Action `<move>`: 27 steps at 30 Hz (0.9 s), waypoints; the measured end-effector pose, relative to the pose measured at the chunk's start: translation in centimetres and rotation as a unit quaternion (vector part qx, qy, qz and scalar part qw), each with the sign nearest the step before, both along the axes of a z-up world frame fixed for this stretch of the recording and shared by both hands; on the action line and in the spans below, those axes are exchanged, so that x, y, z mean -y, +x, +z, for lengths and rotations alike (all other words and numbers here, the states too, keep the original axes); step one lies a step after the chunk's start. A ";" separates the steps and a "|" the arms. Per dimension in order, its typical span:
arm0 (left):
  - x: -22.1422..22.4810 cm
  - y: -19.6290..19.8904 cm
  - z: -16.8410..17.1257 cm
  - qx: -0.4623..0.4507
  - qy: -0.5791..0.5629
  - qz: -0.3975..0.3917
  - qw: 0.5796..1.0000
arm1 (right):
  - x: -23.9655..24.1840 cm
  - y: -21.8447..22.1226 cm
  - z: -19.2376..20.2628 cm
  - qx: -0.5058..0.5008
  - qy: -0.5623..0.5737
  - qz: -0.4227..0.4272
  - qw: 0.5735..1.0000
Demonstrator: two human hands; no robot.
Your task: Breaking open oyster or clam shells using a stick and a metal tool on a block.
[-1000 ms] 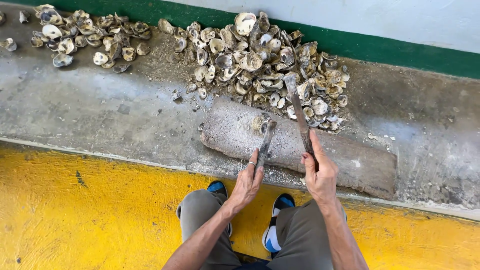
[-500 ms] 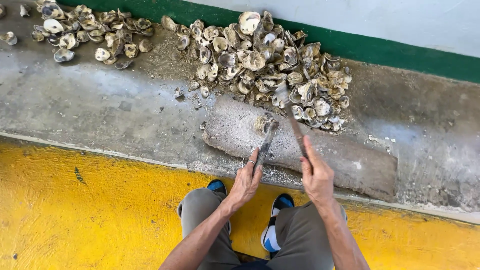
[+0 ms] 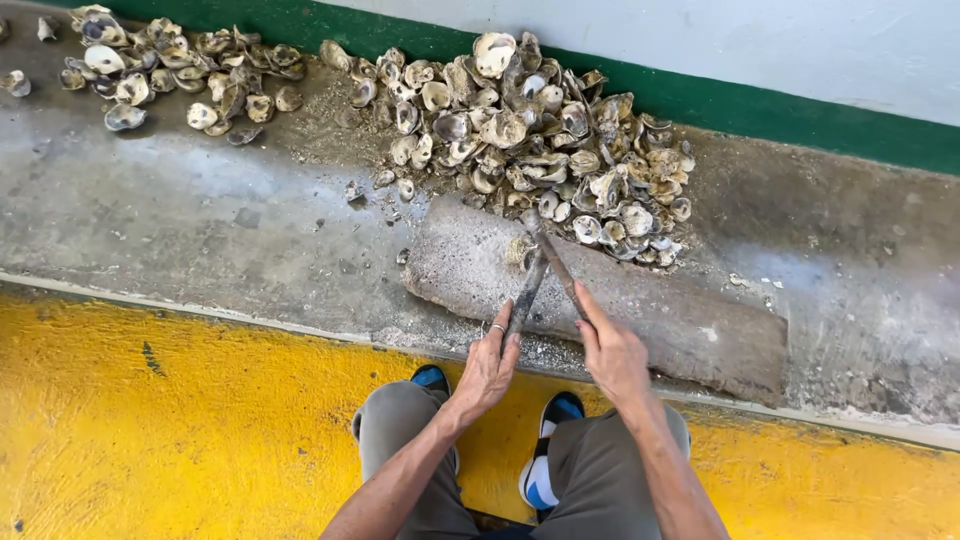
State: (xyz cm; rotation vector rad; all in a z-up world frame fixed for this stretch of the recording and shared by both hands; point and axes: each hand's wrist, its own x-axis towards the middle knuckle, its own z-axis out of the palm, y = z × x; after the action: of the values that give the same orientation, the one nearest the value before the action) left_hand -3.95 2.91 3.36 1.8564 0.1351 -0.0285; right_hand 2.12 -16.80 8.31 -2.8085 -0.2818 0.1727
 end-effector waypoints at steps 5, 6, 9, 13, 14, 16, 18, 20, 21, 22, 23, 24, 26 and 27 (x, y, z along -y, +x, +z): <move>0.9 -0.1 -1.0 0.034 -0.008 0.015 0.999 | -0.5 0.8 -3.3 0.049 0.356 0.009 0.933; 1.3 0.1 -1.0 0.051 -0.016 0.012 0.999 | -0.8 1.4 -3.9 -0.039 0.407 -0.062 0.910; 3.2 -0.1 -0.1 -0.038 -0.047 0.000 0.998 | -3.2 2.4 -2.4 -0.005 0.401 -0.034 0.915; 3.4 0.9 -0.9 -0.013 -0.080 -0.042 0.996 | -3.9 3.8 -2.3 -0.048 0.428 -0.030 0.902; 3.0 1.4 -1.7 0.000 -0.031 -0.071 0.997 | -3.7 4.0 -2.2 -0.071 0.454 -0.038 0.887; 1.5 3.3 -2.3 0.012 0.019 -0.101 0.995 | -3.1 4.5 -3.0 -0.093 0.480 -0.048 0.871; -0.8 5.8 -1.8 0.124 0.199 -0.041 0.971 | -2.4 5.0 -4.6 -0.105 0.548 -0.025 0.830; -1.8 8.2 0.3 0.177 0.250 -0.024 0.951 | -2.5 4.6 -4.3 -0.111 0.556 -0.039 0.823; -2.3 9.6 1.5 0.232 0.300 -0.008 0.925 | -2.7 4.6 -4.1 -0.115 0.563 -0.053 0.817; -2.4 10.6 1.4 0.233 0.302 -0.008 0.925 | -2.6 4.5 -4.3 -0.115 0.565 -0.051 0.816; -2.4 11.7 1.4 0.260 0.337 -0.019 0.905 | -2.5 4.4 -4.6 -0.112 0.572 -0.043 0.811; -2.4 12.6 1.3 0.285 0.372 -0.031 0.883 | -2.5 4.2 -4.8 -0.111 0.579 -0.036 0.807; -2.6 14.5 -1.6 0.263 0.344 -0.054 0.900 | -2.6 4.1 -4.3 -0.113 0.590 -0.033 0.799; -2.6 15.4 -3.1 0.241 0.314 -0.077 0.915 | -2.5 3.9 -4.0 -0.114 0.599 -0.030 0.792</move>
State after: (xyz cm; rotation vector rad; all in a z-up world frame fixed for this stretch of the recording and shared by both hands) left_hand 11.41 5.56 0.26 2.4505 -0.3908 0.4064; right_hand 6.06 -14.26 4.29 -1.4984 -0.1482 0.2126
